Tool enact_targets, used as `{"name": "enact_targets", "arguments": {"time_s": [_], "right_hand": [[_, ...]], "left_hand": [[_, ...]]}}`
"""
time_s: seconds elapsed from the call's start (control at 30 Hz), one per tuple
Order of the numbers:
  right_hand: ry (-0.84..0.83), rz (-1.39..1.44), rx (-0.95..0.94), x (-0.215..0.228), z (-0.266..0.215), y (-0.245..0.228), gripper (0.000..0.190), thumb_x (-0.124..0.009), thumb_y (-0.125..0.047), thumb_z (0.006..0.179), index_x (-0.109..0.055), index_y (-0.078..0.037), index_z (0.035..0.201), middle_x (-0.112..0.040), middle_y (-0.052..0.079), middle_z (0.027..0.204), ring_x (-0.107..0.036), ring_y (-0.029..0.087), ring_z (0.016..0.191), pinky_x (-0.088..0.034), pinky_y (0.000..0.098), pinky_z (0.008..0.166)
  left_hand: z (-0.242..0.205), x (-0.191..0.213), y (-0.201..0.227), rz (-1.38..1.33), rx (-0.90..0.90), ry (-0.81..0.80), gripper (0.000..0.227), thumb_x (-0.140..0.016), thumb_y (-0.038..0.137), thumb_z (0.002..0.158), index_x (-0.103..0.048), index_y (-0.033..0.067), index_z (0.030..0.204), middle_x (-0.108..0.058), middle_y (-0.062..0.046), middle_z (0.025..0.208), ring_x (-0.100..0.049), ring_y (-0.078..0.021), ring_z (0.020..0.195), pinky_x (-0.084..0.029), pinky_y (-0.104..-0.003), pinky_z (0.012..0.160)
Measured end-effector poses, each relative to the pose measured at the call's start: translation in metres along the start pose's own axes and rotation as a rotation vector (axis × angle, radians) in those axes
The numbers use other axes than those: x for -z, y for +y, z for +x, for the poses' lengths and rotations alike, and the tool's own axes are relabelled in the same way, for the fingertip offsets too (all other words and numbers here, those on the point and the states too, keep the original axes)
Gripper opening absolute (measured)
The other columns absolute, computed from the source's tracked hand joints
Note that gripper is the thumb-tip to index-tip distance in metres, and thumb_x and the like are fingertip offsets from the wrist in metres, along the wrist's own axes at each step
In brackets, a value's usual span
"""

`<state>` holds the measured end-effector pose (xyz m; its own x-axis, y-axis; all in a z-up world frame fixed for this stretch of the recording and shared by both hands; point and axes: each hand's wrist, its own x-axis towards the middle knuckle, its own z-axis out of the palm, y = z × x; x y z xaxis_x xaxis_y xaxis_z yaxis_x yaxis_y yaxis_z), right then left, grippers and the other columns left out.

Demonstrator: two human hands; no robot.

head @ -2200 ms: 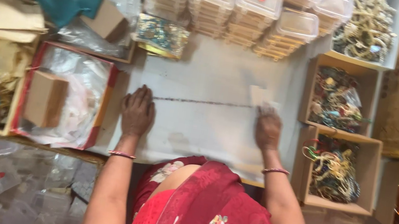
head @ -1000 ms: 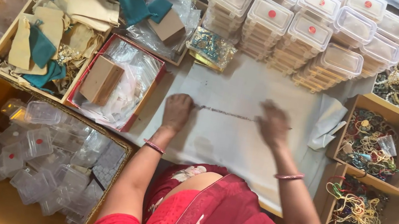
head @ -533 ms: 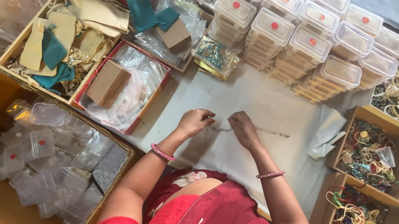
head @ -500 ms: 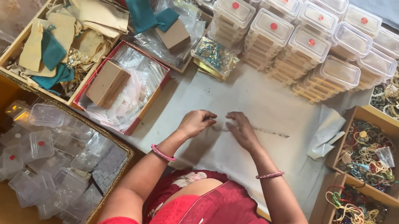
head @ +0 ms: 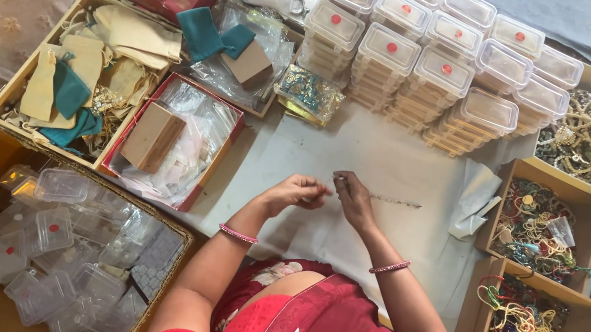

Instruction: The person cleans various pieces of jewelry, including necklaces and bracelets, using a white cloth. They wipe the items on a table surface, place them into small plastic bags, and then transfer the bags into small cloth pouches. The person also handles small plastic containers and cardboard boxes filled with jewelry.

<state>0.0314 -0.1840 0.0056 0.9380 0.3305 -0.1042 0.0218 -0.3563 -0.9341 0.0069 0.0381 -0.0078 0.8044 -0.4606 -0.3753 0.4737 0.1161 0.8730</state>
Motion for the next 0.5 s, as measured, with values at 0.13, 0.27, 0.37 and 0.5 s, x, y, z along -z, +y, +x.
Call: {"name": "enact_targets", "arguments": {"time_s": [0.13, 0.27, 0.37, 0.5], "right_hand": [[0.015, -0.021, -0.013, -0.01, -0.008, 0.009, 0.024, -0.057, -0.027, 0.105, -0.064, -0.006, 0.113, -0.068, 0.004, 0.084, -0.064, 0.013, 0.078, -0.055, 0.0316, 0.073], [-0.064, -0.207, 0.042, -0.008, -0.013, -0.001, 0.024, -0.065, -0.027, 0.102, -0.067, -0.004, 0.108, -0.068, 0.007, 0.082, -0.062, 0.017, 0.072, -0.053, 0.0353, 0.07], [-0.078, -0.244, 0.267, -0.005, -0.011, -0.006, 0.021, -0.07, -0.025, 0.1, -0.069, -0.004, 0.103, -0.069, 0.008, 0.085, -0.063, 0.013, 0.072, -0.053, 0.0347, 0.067], [0.059, 0.027, 0.152, -0.001, -0.001, -0.003, 0.021, -0.069, -0.022, 0.1, -0.068, -0.002, 0.104, -0.069, 0.006, 0.082, -0.06, 0.01, 0.074, -0.052, 0.0298, 0.067]], "left_hand": [[-0.023, -0.03, 0.061, -0.345, -0.16, 0.223, 0.034, -0.059, 0.036, 0.101, -0.072, 0.0117, 0.121, -0.077, 0.007, 0.105, -0.071, -0.0059, 0.098, -0.057, -0.028, 0.083], [-0.002, -0.02, 0.031, -0.06, -0.273, 0.444, 0.034, -0.058, 0.035, 0.101, -0.073, 0.0112, 0.121, -0.077, 0.003, 0.102, -0.068, -0.0094, 0.095, -0.054, -0.03, 0.081], [0.0, -0.023, 0.02, 0.497, -0.27, 0.511, 0.036, -0.058, 0.036, 0.101, -0.075, 0.009, 0.119, -0.077, -0.002, 0.095, -0.066, -0.0138, 0.087, -0.053, -0.032, 0.077], [0.013, -0.017, -0.005, 0.324, -0.151, 0.262, 0.037, -0.056, 0.037, 0.105, -0.078, 0.007, 0.109, -0.074, 0.0, 0.089, -0.062, -0.0078, 0.08, -0.047, -0.024, 0.07]]}}
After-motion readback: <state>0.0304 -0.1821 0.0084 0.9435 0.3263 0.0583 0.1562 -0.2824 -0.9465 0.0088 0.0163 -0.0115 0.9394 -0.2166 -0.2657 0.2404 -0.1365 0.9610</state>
